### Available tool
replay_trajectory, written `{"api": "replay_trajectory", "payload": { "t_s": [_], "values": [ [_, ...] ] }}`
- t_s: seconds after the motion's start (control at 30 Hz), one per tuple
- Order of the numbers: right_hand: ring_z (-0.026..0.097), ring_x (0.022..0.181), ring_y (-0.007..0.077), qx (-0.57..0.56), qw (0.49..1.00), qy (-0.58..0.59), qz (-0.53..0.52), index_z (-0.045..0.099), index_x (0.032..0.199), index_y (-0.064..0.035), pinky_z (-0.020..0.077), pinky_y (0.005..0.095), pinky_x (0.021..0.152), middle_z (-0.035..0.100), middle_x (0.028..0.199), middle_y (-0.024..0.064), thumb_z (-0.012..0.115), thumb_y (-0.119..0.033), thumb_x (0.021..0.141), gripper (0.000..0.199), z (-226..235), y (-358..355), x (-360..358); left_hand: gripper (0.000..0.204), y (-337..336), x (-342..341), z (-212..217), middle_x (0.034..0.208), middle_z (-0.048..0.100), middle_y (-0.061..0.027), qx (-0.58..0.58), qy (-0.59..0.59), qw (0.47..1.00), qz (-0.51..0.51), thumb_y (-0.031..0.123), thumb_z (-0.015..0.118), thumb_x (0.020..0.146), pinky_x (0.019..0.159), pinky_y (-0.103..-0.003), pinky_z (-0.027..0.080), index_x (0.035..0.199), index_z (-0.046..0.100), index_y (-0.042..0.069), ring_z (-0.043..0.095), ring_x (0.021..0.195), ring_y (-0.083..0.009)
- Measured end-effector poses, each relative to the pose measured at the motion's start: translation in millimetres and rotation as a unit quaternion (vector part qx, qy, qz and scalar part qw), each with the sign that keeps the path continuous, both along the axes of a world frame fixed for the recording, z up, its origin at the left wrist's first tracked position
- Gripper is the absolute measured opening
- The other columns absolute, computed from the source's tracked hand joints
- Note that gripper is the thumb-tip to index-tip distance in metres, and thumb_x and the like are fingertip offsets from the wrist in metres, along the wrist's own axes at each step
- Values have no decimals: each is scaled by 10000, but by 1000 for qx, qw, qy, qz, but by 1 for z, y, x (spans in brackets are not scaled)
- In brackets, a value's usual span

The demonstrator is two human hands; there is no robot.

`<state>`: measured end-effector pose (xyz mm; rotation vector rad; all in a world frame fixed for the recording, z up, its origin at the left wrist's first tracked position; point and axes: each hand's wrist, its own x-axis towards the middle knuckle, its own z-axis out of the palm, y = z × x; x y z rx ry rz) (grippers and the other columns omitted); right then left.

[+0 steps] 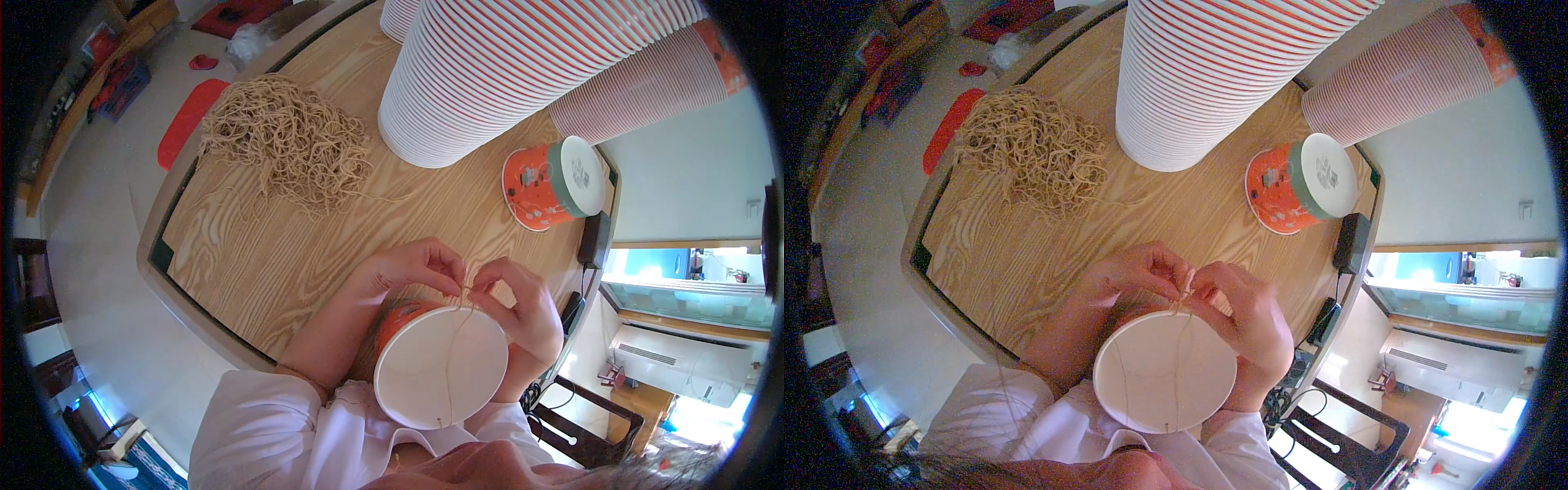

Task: Securing rubber bands around the rims of paper bowls.

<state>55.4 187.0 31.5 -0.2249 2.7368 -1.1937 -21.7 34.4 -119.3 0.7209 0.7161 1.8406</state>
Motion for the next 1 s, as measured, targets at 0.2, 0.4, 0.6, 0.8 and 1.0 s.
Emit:
{"api": "replay_trajectory", "payload": {
  "t_s": [0.2,0.4,0.6,0.8,1.0],
  "values": [
    [631,711,233,16,999,29,41,595,870,-29,496,328,625,601,775,93,714,-71,759,168,-5,-3,-3,143,-5,-2,17,767,637,-24,2,-16,1000,5,157,684,819,715,-237,452,829,660,17,585,734,-89],
    [631,711,243,6,999,16,37,593,870,-32,497,332,627,601,779,91,712,-62,756,167,-3,-6,-3,140,-2,5,14,782,633,-18,-29,-33,999,26,163,680,822,710,-236,447,832,659,25,580,735,-89],
    [631,742,250,6,999,17,38,592,875,-31,502,334,637,604,802,95,713,-44,746,178,-1,-1,-2,110,0,1,7,801,638,-12,-38,22,999,-25,130,685,817,715,-233,452,873,659,39,589,764,-87],
    [619,740,259,15,999,23,34,589,880,-30,501,334,641,596,806,103,694,-31,757,162,-1,-2,-1,137,-1,2,11,821,633,-14,-16,-28,999,-26,153,699,818,720,-235,450,867,658,32,585,775,-89],
    [615,736,270,7,998,31,49,588,883,-28,497,340,642,594,804,107,686,-26,760,158,-2,-3,-1,131,-3,3,11,812,624,-6,-14,-20,1000,-14,129,719,796,722,-234,446,839,655,24,568,782,-82]
  ]
}}
